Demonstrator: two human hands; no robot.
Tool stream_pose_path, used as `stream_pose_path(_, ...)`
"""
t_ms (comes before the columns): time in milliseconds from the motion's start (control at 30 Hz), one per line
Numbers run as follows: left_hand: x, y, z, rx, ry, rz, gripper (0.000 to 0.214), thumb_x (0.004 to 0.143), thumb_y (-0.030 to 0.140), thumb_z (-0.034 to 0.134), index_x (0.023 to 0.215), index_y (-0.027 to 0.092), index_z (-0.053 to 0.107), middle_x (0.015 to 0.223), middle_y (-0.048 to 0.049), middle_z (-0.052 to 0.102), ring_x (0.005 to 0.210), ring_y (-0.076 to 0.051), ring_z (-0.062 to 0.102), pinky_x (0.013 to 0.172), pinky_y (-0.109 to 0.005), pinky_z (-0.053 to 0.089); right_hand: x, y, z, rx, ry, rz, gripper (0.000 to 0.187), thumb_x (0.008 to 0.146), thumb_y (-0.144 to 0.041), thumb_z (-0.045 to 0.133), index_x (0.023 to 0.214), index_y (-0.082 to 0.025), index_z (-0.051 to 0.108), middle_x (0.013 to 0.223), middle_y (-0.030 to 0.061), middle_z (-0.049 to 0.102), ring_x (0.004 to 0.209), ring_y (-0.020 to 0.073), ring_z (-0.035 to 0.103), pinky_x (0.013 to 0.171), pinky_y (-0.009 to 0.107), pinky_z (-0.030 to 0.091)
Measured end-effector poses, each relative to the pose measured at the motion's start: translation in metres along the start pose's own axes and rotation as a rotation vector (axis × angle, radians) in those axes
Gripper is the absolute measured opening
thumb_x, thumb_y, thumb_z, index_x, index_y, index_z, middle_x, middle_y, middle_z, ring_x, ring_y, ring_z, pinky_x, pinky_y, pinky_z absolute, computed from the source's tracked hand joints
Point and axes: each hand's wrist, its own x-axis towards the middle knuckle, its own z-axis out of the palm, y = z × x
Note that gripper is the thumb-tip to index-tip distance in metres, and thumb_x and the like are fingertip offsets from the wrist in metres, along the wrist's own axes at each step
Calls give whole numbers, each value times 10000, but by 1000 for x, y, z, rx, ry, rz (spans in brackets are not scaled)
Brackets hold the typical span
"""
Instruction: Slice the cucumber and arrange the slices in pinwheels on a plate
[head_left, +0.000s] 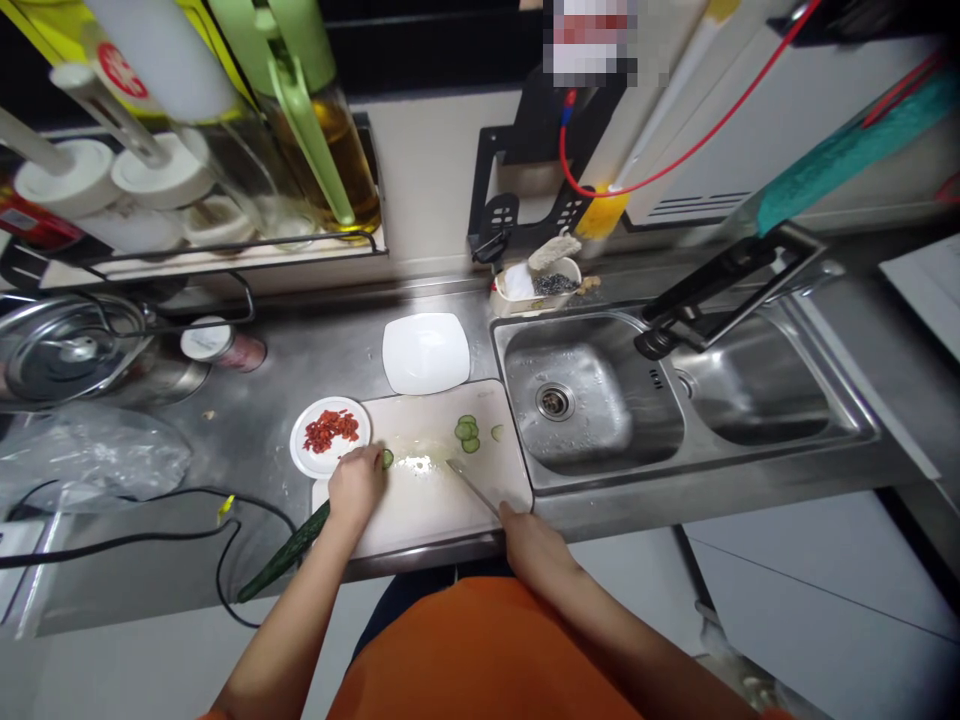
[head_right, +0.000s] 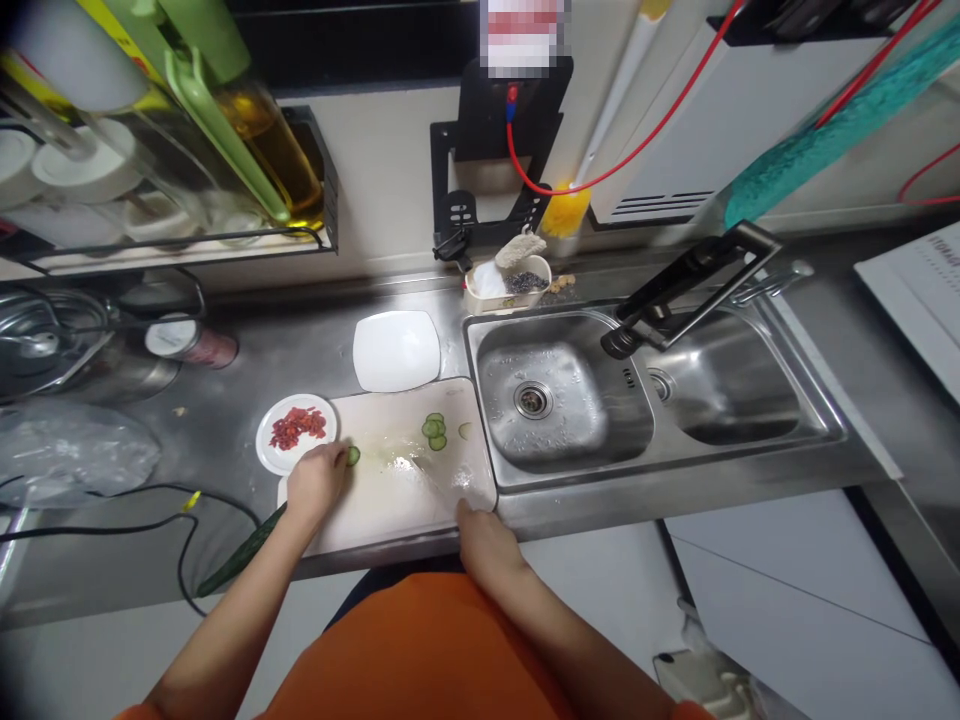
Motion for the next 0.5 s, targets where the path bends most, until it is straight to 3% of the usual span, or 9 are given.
stream_pose_path(133, 2, 4, 5, -86, 100, 75, 231, 852, 237, 447, 870, 207, 676, 862, -82, 648, 835, -202, 584, 686, -269, 409, 0, 0, 2, -7, 18, 4, 393, 769, 4, 376, 1108, -142, 510, 897, 131, 677, 896, 240, 636, 653, 271, 418)
stream_pose_path(233, 10, 25, 8, -310, 123, 146, 221, 835, 248, 486, 943, 214, 677, 913, -65, 662, 871, -188, 592, 782, -275, 435, 0, -1, 3, -8, 15, 9, 384, 772, 5, 381, 1103, -145, 507, 901, 129, 676, 895, 240, 637, 648, 269, 419)
stream_pose_path(333, 23, 59, 12, -470, 51, 171, 235, 804, 279, 551, 992, 196, 666, 911, -59, 673, 862, -181, 596, 804, -277, 439, -1, -1, 1, -1, 13, 14, 385, 775, 6, 373, 1102, -146, 508, 916, 131, 675, 904, 240, 636, 654, 270, 424)
stream_pose_path(500, 37, 101, 22, -484, -60, 121, 158, 759, 273, 583, 866, 192, 667, 841, -52, 653, 789, -176, 578, 713, -274, 421, -2, -2, 0, -3, 3, 9, 439, 762, 26, 348, 1139, -144, 496, 917, 135, 674, 922, 241, 632, 691, 289, 436)
